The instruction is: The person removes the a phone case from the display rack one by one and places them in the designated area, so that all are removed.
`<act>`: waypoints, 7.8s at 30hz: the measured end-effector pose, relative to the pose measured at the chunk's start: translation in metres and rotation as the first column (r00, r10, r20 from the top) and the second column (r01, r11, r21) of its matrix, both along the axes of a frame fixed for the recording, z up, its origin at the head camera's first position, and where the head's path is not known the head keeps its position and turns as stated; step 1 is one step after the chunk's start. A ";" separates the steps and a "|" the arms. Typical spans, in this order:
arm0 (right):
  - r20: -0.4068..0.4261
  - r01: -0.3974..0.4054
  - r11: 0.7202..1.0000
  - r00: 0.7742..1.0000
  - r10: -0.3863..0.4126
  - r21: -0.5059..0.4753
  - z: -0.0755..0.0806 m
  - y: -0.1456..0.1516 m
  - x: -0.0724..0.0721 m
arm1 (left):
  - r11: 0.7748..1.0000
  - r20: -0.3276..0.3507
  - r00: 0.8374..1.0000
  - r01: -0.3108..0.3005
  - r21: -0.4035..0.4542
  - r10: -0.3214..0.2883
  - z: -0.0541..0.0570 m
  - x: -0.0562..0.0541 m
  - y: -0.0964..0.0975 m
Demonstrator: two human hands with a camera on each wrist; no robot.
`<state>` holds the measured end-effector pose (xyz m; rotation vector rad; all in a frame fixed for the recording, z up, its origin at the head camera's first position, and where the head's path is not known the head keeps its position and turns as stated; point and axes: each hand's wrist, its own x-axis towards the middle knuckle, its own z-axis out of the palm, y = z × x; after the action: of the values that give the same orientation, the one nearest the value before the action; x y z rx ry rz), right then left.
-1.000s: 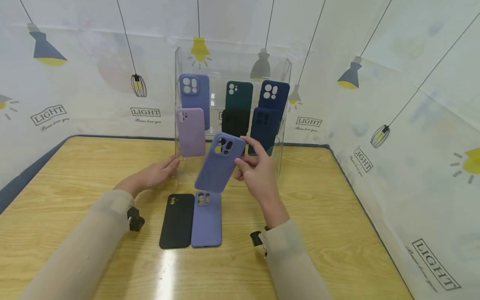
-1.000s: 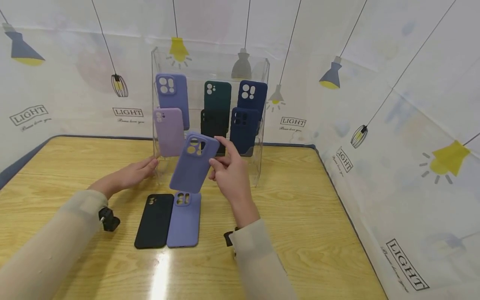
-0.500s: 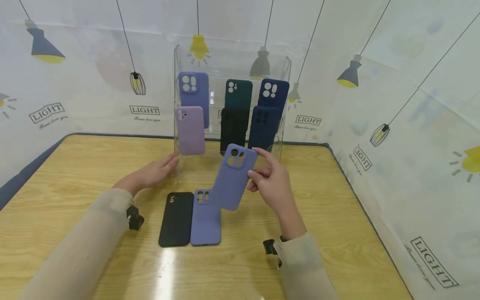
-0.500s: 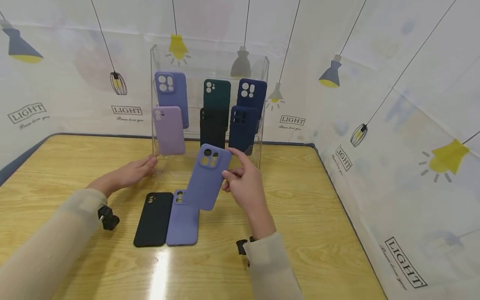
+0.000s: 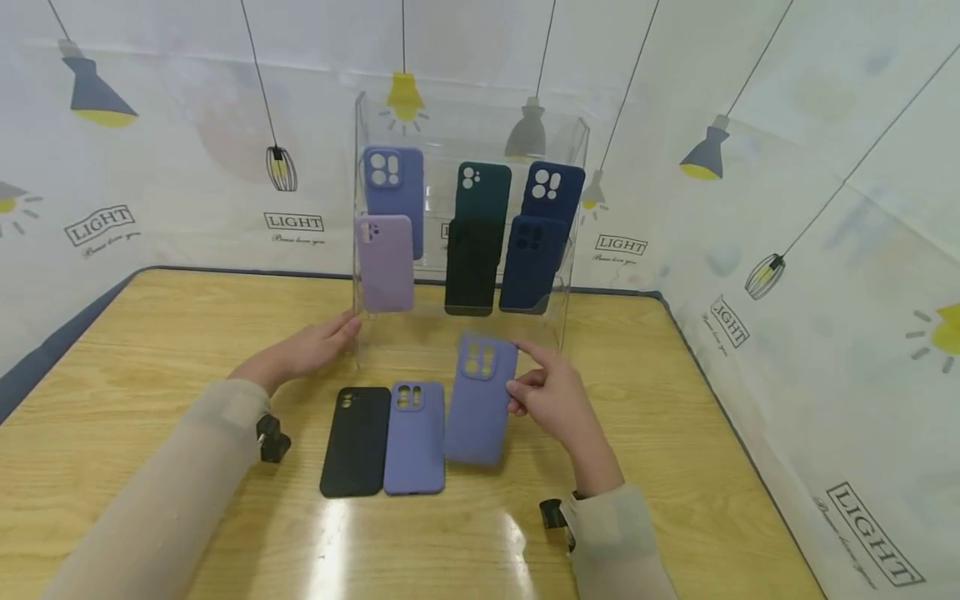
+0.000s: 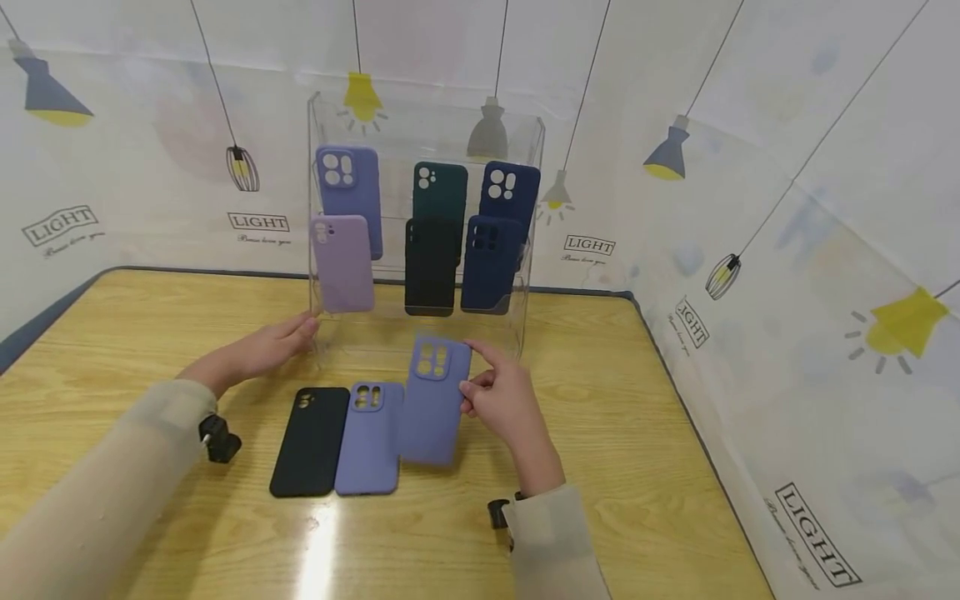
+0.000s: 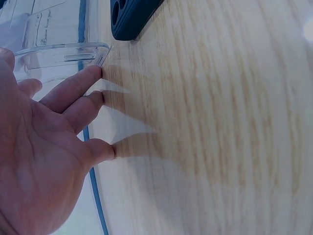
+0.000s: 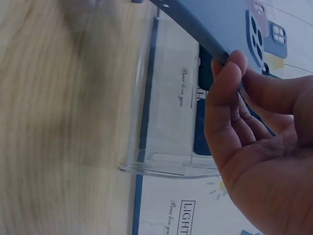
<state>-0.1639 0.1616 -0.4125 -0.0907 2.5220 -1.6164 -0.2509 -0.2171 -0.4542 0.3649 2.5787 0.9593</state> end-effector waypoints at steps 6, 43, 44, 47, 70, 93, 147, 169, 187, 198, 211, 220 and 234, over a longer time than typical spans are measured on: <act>0.066 -0.064 0.997 0.996 0.061 0.047 -0.012 0.004 -0.003 | 1.000 -0.003 1.000 0.002 0.006 -0.002 0.000 0.000 0.001; 0.250 -0.171 0.970 0.960 0.124 0.175 -0.040 -0.009 -0.018 | 1.000 0.004 1.000 -0.011 -0.013 0.011 0.001 0.001 0.003; 0.254 -0.173 0.969 0.959 0.125 0.175 -0.040 -0.008 -0.018 | 1.000 0.006 1.000 -0.011 -0.013 0.011 0.001 0.001 0.003; 0.256 -0.184 0.967 0.957 0.135 0.178 -0.042 -0.007 -0.019 | 1.000 0.012 1.000 -0.013 -0.009 0.013 0.000 0.001 0.003; 0.283 -0.187 0.971 0.949 0.140 0.146 -0.037 -0.002 -0.019 | 1.000 -0.006 1.000 0.001 -0.005 -0.001 0.003 0.004 0.002; 0.303 -0.195 0.971 0.942 0.147 0.137 -0.034 -0.005 -0.016 | 1.000 0.005 1.000 0.005 -0.003 -0.005 0.002 0.004 0.001; -0.080 -0.033 0.902 0.994 0.075 0.431 0.126 0.040 -0.109 | 1.000 0.009 1.000 -0.001 0.016 0.001 -0.001 0.004 0.001; -0.077 -0.052 0.889 0.992 0.098 0.455 0.114 0.040 -0.125 | 1.000 -0.011 1.000 0.006 -0.002 -0.006 0.003 0.007 0.002; -0.081 -0.039 0.867 0.992 0.091 0.497 0.096 0.038 -0.124 | 1.000 -0.010 1.000 -0.013 -0.005 0.013 0.003 0.006 0.003; -0.246 0.045 0.797 0.960 0.132 0.602 0.086 0.040 -0.123 | 1.000 -0.007 0.999 -0.031 0.002 0.031 -0.001 0.005 0.000; -0.275 0.037 0.768 0.944 0.183 0.639 0.084 0.044 -0.119 | 1.000 0.050 0.998 -0.030 0.010 0.029 0.001 0.006 0.002; -0.410 0.092 0.779 0.885 0.222 0.621 0.097 0.052 -0.113 | 0.999 0.046 0.998 -0.035 0.003 0.035 -0.002 0.007 0.001; -0.491 0.165 0.830 0.859 0.144 0.533 0.126 0.069 -0.100 | 1.000 0.046 0.999 -0.028 -0.006 0.028 0.000 0.007 0.001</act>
<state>-0.2641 0.2310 -0.2865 -0.5037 3.3004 -0.8436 -0.2441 -0.2162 -0.4545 0.3027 2.5509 0.9586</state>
